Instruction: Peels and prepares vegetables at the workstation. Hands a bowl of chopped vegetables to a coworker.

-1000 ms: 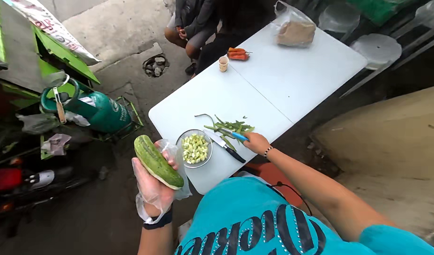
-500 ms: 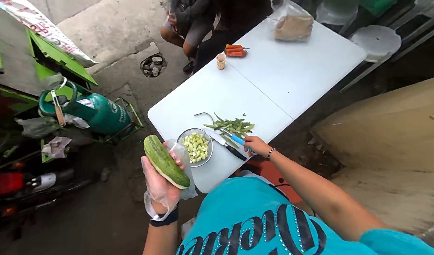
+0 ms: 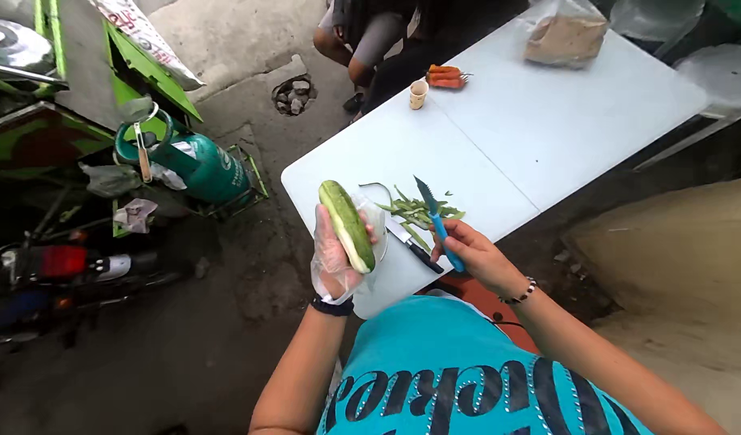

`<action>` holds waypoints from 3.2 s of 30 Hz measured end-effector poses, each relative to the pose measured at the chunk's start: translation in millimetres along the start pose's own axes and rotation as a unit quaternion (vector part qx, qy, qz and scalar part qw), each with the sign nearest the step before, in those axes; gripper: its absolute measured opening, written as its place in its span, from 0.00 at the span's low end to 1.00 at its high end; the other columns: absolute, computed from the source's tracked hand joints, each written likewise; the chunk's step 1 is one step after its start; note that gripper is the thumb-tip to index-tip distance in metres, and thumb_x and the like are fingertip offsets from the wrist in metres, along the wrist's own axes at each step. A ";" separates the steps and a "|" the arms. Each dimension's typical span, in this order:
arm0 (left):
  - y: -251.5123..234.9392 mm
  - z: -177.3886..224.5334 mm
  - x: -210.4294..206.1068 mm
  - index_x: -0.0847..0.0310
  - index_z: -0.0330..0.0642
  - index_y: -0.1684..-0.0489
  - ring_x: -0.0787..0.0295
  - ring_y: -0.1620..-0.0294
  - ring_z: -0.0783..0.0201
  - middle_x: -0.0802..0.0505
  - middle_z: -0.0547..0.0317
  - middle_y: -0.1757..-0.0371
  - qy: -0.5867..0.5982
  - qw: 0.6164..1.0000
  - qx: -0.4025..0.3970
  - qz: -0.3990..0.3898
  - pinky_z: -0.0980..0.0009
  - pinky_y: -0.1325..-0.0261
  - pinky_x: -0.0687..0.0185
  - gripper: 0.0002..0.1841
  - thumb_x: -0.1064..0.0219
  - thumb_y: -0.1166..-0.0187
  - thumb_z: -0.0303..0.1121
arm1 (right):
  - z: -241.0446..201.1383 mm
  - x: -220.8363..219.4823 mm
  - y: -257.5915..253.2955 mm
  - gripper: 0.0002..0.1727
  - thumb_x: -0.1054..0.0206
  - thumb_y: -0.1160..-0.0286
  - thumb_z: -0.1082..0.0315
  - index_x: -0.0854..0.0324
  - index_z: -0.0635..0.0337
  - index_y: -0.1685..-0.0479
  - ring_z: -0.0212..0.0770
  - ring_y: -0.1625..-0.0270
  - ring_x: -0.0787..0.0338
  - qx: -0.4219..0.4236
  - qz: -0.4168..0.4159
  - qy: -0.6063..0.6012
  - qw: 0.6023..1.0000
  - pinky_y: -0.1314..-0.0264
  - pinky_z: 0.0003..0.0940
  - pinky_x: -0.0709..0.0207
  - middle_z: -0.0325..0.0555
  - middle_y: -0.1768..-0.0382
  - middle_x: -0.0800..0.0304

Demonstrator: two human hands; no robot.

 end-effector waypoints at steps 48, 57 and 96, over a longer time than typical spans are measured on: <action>-31.4 -50.9 -43.6 0.20 0.48 0.61 0.12 0.71 0.65 0.12 0.59 0.70 0.087 0.986 0.141 0.034 0.71 0.68 0.13 0.33 0.62 0.13 0.66 | -73.3 -27.7 15.8 0.24 0.50 0.07 0.54 0.17 0.52 0.26 0.43 0.70 0.20 0.301 0.126 0.461 0.825 0.70 0.38 0.26 0.46 0.71 0.20; -27.9 -63.5 -37.7 0.20 0.50 0.50 0.08 0.62 0.62 0.09 0.56 0.61 0.040 0.990 0.135 0.012 0.67 0.61 0.09 0.28 0.58 0.11 0.62 | -82.4 -11.6 19.9 0.24 0.49 0.08 0.53 0.18 0.52 0.24 0.38 0.71 0.21 0.281 0.077 0.448 0.845 0.72 0.35 0.27 0.43 0.72 0.21; -35.0 -68.8 -43.0 0.20 0.49 0.44 0.08 0.66 0.63 0.08 0.54 0.61 -0.084 0.992 0.097 0.017 0.67 0.65 0.09 0.27 0.54 0.11 0.61 | -68.5 10.0 18.5 0.25 0.50 0.08 0.53 0.18 0.52 0.24 0.39 0.69 0.17 0.216 0.084 0.440 0.868 0.68 0.38 0.22 0.44 0.68 0.15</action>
Point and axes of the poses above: each hand's wrist, its own y-axis away from the middle knuckle, its own x-axis out of the back of the hand, z = x × y, the point moved 8 cm from there along -y, towards the middle knuckle
